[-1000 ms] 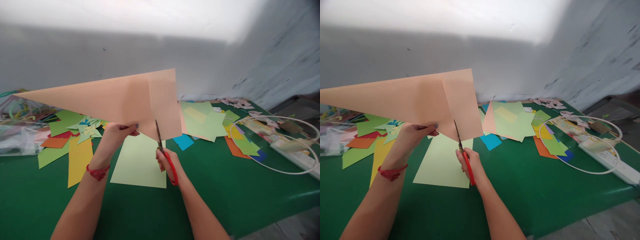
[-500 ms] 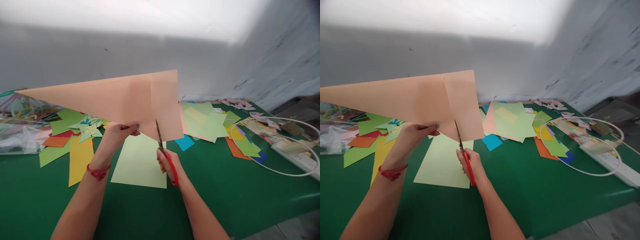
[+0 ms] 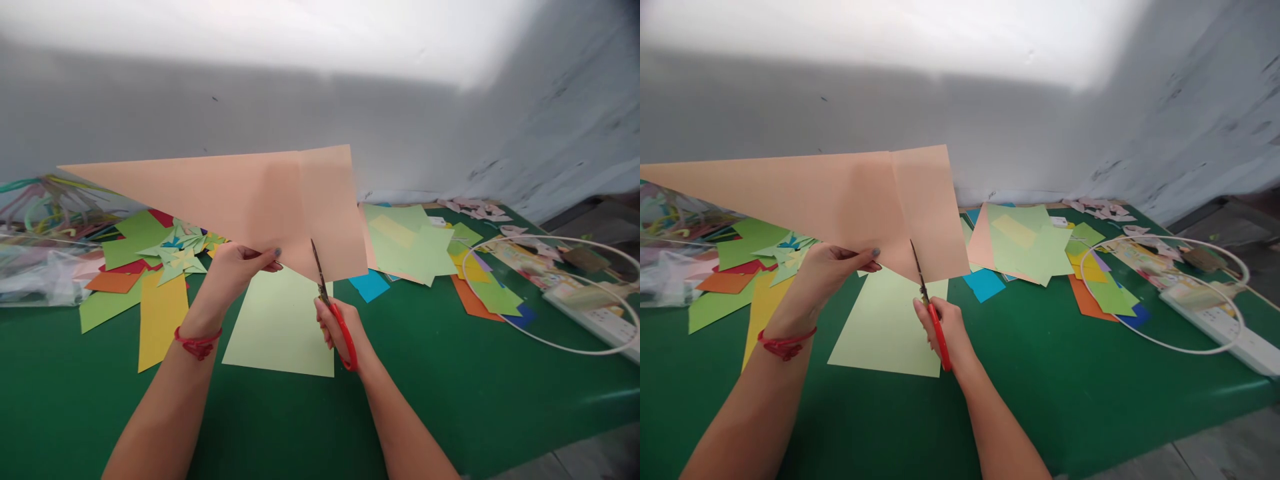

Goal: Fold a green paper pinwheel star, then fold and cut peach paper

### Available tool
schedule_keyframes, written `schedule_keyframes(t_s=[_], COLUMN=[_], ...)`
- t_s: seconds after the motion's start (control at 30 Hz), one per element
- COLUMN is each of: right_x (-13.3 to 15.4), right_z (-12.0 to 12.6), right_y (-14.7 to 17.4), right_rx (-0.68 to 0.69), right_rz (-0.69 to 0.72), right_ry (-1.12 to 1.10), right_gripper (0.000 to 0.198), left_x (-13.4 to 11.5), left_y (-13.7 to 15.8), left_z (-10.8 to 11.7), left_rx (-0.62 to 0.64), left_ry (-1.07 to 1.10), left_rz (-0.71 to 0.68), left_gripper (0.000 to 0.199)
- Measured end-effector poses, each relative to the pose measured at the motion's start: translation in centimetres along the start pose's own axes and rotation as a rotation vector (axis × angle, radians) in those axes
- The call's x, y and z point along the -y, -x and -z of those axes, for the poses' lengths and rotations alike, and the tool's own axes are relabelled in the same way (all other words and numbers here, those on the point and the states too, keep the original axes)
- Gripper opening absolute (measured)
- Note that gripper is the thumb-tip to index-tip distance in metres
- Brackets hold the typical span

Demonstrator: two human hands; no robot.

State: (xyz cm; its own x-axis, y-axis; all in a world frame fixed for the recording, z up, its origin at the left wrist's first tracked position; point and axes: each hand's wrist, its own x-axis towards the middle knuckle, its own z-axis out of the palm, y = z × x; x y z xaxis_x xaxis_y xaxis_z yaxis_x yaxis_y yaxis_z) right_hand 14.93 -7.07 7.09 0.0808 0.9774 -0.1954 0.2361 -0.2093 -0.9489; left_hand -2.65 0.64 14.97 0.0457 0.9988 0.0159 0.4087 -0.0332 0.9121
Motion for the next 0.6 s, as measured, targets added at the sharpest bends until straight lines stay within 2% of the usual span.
schedule_keyframes(t_s=[0.27, 0.6], right_x=[0.0, -0.56], right_z=[-0.06, -0.23], right_y=[0.02, -0.24], right_rx=[-0.013, -0.063], right_rz=[0.007, 0.019], right_ry=[-0.007, 0.005], right_gripper=[0.045, 0.048], left_x=[-0.05, -0.25], left_y=[-0.06, -0.01], left_z=[-0.03, 0.05], left_rx=[-0.001, 0.0], left_ry=[0.02, -0.057], left_rz=[0.016, 0.012], left_gripper=[0.019, 0.024])
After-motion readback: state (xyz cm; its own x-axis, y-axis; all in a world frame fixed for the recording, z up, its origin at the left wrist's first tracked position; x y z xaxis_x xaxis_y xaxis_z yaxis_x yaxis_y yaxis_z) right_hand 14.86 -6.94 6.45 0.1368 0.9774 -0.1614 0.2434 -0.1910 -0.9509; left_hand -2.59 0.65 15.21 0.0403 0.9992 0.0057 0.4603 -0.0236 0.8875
